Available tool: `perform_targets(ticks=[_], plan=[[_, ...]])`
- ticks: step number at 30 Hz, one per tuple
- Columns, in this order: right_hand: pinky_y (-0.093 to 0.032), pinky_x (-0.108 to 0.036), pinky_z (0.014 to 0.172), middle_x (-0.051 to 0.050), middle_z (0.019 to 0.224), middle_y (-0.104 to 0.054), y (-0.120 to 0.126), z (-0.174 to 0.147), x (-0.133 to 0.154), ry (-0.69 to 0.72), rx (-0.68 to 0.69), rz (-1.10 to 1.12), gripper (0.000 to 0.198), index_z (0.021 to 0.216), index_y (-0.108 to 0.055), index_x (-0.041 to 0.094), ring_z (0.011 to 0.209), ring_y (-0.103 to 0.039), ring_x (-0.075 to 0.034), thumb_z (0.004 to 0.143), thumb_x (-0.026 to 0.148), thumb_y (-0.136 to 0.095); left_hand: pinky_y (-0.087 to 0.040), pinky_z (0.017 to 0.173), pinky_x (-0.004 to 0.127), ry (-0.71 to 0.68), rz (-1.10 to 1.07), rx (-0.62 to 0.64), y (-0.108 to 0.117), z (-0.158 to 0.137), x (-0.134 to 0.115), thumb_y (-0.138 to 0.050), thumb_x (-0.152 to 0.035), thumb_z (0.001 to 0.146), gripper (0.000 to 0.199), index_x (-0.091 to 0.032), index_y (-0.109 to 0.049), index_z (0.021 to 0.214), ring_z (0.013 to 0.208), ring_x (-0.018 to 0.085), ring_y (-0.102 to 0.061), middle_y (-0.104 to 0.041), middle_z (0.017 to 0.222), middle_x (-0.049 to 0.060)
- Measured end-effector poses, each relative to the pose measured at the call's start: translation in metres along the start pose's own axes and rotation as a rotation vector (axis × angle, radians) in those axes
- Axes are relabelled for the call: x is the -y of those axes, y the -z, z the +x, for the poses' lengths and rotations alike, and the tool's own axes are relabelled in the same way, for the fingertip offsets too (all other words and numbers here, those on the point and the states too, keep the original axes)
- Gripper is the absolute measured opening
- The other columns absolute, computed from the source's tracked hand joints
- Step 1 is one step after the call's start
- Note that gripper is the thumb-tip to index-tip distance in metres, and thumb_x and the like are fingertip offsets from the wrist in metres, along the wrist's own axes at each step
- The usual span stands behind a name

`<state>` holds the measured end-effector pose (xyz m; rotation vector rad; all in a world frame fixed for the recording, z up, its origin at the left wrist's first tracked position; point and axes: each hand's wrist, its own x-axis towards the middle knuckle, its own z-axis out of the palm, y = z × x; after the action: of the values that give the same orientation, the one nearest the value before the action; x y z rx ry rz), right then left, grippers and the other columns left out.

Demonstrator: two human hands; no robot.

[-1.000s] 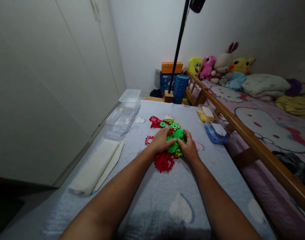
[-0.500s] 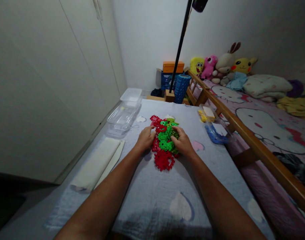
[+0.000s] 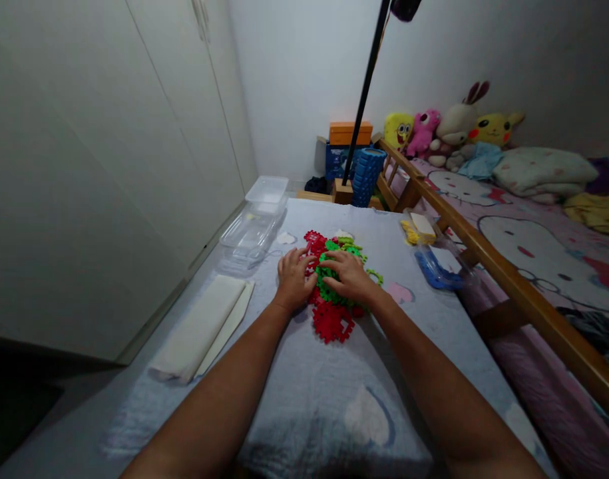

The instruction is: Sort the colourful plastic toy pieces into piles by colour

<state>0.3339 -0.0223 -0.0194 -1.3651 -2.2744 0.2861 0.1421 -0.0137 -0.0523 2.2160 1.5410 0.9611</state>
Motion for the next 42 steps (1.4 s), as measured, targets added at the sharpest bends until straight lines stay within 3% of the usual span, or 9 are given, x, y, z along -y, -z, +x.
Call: perform_targets(ticks=[6, 13, 19, 24, 30, 33, 36, 39, 42], plan=[[-0.048, -0.046, 0.104, -0.013, 0.140, -0.061, 0.009, -0.014, -0.018, -0.083, 0.058, -0.162, 0.017, 0.100, -0.077, 0.022, 0.120, -0.061, -0.030, 0.085, 0.025, -0.069, -0.016, 0.124, 0.063, -0.169, 0.098, 0.121, 0.001, -0.005, -0.010, -0.059, -0.026, 0.087, 0.040, -0.031, -0.070, 0.125, 0.151, 0.034, -0.032, -0.055, 0.153, 0.005], [-0.048, -0.044, 0.102, -0.011, 0.121, -0.070, 0.028, -0.054, -0.058, -0.226, -0.016, -0.104, 0.015, 0.096, -0.075, 0.024, 0.111, -0.063, -0.028, 0.085, 0.024, -0.064, -0.015, 0.124, 0.066, -0.314, 0.116, 0.292, 0.000, -0.007, -0.020, -0.059, -0.049, 0.094, 0.040, -0.032, -0.069, 0.128, 0.148, 0.036, -0.038, -0.062, 0.146, 0.007], [-0.045, -0.048, 0.104, -0.013, 0.114, -0.071, 0.052, -0.084, -0.082, -0.307, -0.335, -0.110, 0.019, 0.093, -0.074, 0.021, 0.112, -0.061, -0.030, 0.084, 0.025, -0.057, -0.015, 0.124, 0.065, -0.233, 0.203, 0.184, -0.002, -0.006, -0.016, -0.063, -0.048, 0.092, 0.035, -0.031, -0.071, 0.121, 0.145, 0.037, -0.042, -0.061, 0.145, 0.009], [-0.038, -0.058, 0.105, -0.018, 0.120, -0.065, 0.070, -0.105, -0.095, -0.583, -0.649, -0.330, 0.029, 0.105, -0.075, 0.019, 0.118, -0.052, -0.037, 0.081, 0.022, -0.058, -0.018, 0.123, 0.067, -0.166, 0.302, 0.049, 0.002, -0.005, -0.016, -0.062, -0.037, 0.092, 0.024, -0.027, -0.074, 0.110, 0.143, 0.037, -0.044, -0.060, 0.147, 0.011], [-0.038, -0.057, 0.098, -0.020, 0.125, -0.058, 0.072, -0.118, -0.097, -0.977, -0.527, -0.495, 0.039, 0.123, -0.070, 0.016, 0.121, -0.046, -0.040, 0.087, 0.022, -0.057, -0.019, 0.122, 0.067, -0.033, 0.370, -0.075, 0.012, 0.000, -0.014, -0.054, -0.022, 0.093, 0.024, -0.021, -0.075, 0.104, 0.144, 0.037, -0.044, -0.061, 0.145, 0.015], [-0.036, -0.055, 0.097, -0.018, 0.124, -0.058, 0.073, -0.119, -0.102, -0.988, -0.479, -0.511, 0.033, 0.118, -0.070, 0.018, 0.120, -0.047, -0.038, 0.089, 0.020, -0.055, -0.019, 0.123, 0.064, -0.108, 0.327, -0.059, 0.010, 0.000, -0.013, -0.054, -0.028, 0.096, 0.026, -0.022, -0.073, 0.113, 0.145, 0.035, -0.043, -0.061, 0.145, 0.013], [-0.034, -0.053, 0.095, -0.017, 0.120, -0.060, 0.072, -0.118, -0.104, -0.934, -0.489, -0.508, 0.030, 0.111, -0.071, 0.017, 0.116, -0.048, -0.037, 0.087, 0.018, -0.054, -0.021, 0.123, 0.064, -0.247, 0.275, 0.100, 0.003, -0.003, -0.016, -0.059, -0.039, 0.095, 0.035, -0.024, -0.069, 0.125, 0.145, 0.035, -0.042, -0.061, 0.146, 0.012], [-0.032, -0.050, 0.092, -0.017, 0.112, -0.062, 0.065, -0.114, -0.099, -0.820, -0.501, -0.506, 0.027, 0.105, -0.073, 0.016, 0.108, -0.048, -0.035, 0.085, 0.018, -0.055, -0.026, 0.120, 0.066, -0.273, 0.261, 0.243, -0.005, -0.004, -0.019, -0.063, -0.046, 0.093, 0.044, -0.026, -0.065, 0.133, 0.144, 0.037, -0.043, -0.061, 0.146, 0.011], [-0.030, -0.045, 0.090, -0.014, 0.104, -0.064, 0.053, -0.105, -0.085, -0.673, -0.499, -0.502, 0.025, 0.101, -0.073, 0.017, 0.102, -0.049, -0.032, 0.083, 0.018, -0.056, -0.035, 0.117, 0.057, -0.275, 0.251, 0.286, -0.008, -0.001, -0.019, -0.064, -0.045, 0.093, 0.046, -0.024, -0.065, 0.134, 0.138, 0.035, -0.048, -0.061, 0.143, 0.012]])
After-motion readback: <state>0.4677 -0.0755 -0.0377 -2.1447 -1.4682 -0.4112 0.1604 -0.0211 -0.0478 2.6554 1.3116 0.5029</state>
